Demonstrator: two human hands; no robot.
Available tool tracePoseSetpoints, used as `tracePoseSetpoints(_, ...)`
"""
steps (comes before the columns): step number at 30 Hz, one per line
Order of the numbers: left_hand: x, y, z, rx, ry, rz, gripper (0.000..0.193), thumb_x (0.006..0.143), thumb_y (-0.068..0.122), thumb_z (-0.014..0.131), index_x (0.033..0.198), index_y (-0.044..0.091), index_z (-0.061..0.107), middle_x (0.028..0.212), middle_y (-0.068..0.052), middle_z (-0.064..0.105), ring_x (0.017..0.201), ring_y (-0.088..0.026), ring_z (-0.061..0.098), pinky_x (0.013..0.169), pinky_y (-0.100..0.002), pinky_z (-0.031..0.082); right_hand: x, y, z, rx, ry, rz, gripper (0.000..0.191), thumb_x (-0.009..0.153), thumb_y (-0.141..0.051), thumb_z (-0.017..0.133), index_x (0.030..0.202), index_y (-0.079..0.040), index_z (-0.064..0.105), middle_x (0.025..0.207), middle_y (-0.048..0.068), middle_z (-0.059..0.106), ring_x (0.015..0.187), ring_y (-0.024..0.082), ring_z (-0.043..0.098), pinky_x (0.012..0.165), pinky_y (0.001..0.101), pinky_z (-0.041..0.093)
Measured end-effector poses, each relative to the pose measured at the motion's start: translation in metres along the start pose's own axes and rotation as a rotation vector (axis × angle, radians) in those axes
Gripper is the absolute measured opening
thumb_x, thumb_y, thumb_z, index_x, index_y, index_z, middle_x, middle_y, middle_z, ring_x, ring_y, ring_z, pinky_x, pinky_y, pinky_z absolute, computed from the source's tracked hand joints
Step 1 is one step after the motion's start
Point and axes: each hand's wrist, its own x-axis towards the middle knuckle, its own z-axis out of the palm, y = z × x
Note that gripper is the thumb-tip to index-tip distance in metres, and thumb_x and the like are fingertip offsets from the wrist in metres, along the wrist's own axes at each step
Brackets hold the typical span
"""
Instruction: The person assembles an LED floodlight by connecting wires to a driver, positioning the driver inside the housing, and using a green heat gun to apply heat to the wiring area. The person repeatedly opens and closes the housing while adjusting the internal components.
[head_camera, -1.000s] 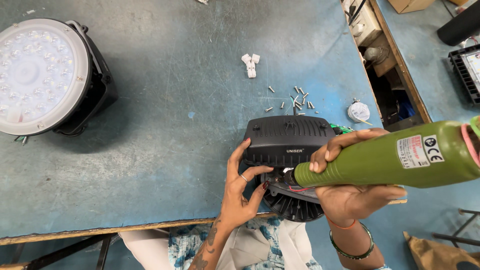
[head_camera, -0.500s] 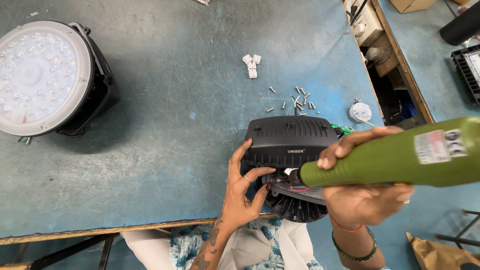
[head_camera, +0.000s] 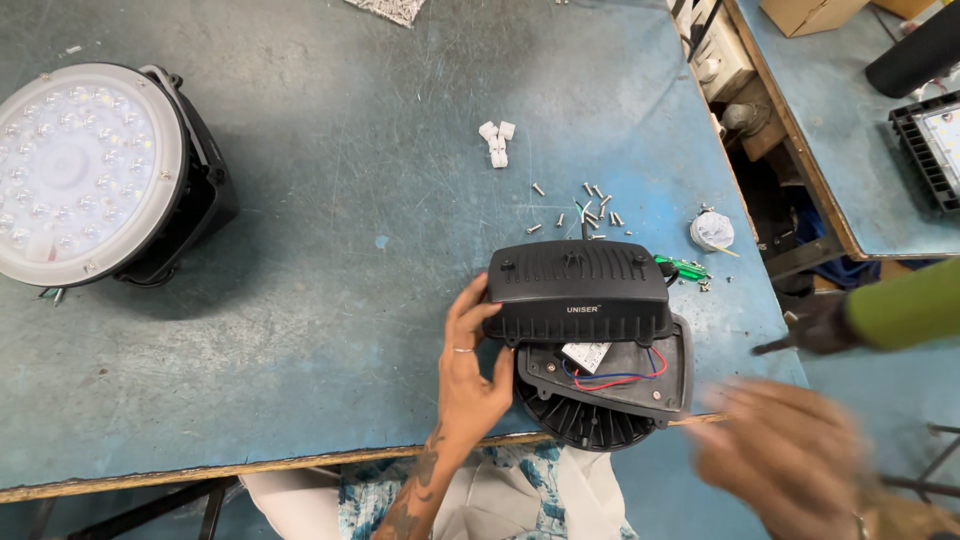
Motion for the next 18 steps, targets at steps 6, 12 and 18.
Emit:
tracePoseSetpoints(6,0.026,0.011,-0.003,0.28,-0.037,0.187,0.055,0.081,-0.013,0.06,0.13,0.011,0.06,0.152,-0.015,0.053,0.127,-0.039,0.064,0.096,-0.042,0.058,-0.022,0.013,0.063,0.211,-0.433,0.046,0.048,0.076,-0.003,0.066,0.123,-0.002,0.065,0.122,0.012,0.069,0.105,0.026,0.07,0.086,0.0367,0.058)
tracePoseSetpoints(12,0.047,0.02,-0.011,0.264,-0.137,0.114,0.054,0.083,-0.011,0.062,0.132,0.012,0.058,0.151,-0.011,0.056,0.111,-0.037,0.071,0.087,-0.042,0.059,-0.02,0.036,0.087,0.352,-0.576,0.165,0.061,0.081,-0.01,0.065,0.142,-0.011,0.053,0.139,0.009,0.06,0.121,0.03,0.063,0.095,0.0443,0.053)
tracePoseSetpoints(18,0.049,0.026,-0.01,0.24,-0.135,0.083,0.055,0.084,-0.011,0.061,0.133,0.013,0.056,0.151,-0.011,0.056,0.112,-0.037,0.071,0.086,-0.041,0.06,-0.018,0.051,0.087,0.406,-0.817,0.233,0.061,0.087,-0.018,0.068,0.145,-0.028,0.053,0.145,0.005,0.056,0.11,0.029,0.064,0.082,0.0423,0.055)
